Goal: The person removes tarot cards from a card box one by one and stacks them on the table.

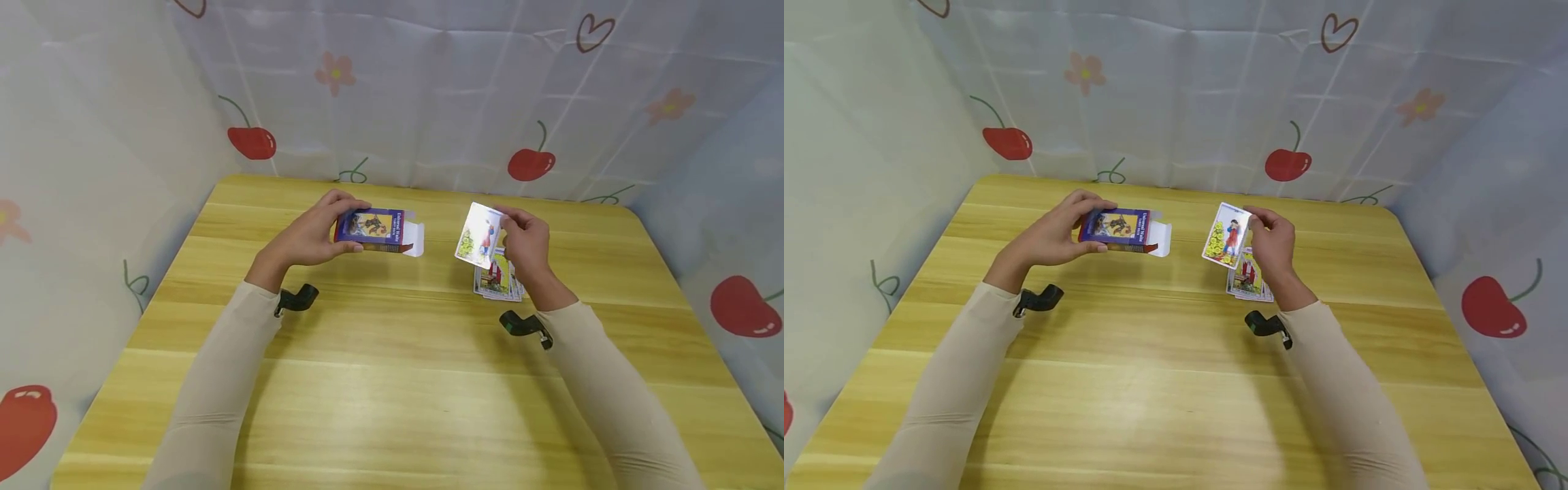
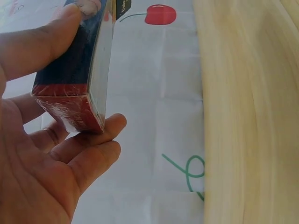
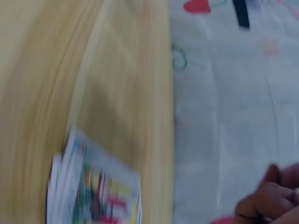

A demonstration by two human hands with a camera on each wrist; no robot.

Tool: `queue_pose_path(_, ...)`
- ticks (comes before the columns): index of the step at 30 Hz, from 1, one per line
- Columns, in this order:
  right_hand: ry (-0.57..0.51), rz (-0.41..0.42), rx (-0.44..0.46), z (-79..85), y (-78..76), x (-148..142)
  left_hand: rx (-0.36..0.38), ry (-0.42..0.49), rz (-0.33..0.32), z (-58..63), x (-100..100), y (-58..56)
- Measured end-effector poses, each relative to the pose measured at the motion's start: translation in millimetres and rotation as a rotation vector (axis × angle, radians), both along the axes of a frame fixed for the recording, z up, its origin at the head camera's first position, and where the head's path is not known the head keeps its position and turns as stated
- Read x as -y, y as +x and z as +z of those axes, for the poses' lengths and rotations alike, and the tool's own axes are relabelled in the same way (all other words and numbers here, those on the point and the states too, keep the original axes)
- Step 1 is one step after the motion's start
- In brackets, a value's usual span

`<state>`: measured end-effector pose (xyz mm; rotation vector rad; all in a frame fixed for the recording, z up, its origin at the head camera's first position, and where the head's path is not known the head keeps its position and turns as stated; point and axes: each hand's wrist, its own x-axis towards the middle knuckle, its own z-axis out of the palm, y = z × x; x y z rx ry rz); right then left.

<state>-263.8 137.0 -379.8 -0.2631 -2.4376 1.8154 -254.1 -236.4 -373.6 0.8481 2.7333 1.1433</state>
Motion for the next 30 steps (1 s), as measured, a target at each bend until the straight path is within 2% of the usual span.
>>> queue_pose_path(5,0.411,0.141,0.185,-12.5,-8.8,-40.0,0.025,-0.017,-0.008,-1.8,-2.4,-1.0)
queue_pose_path(9,0.558,0.156,0.251,-28.1,-12.1,-57.0,0.076,-0.099,-0.009,-6.3,-2.4,-2.7)
queue_pose_path(15,0.682,0.106,0.281,-44.8,-4.2,-67.6,0.154,-0.191,-0.055,-19.5,-5.7,-7.1)
queue_pose_path(20,0.72,0.095,0.308,-50.5,1.8,-66.7,0.242,-0.286,-0.105,-34.9,-7.5,-8.8)
queue_pose_path(24,0.747,0.104,0.25,-49.4,-0.7,-59.7,0.296,-0.337,-0.067,-45.6,-4.1,-6.2)
queue_pose_path(27,0.753,0.106,0.19,-47.0,-1.8,-52.1,0.315,-0.365,-0.023,-52.1,1.9,-3.8)
queue_pose_path(30,0.731,0.084,0.169,-42.5,0.5,-45.1,0.323,-0.374,0.002,-56.8,8.1,-2.3)
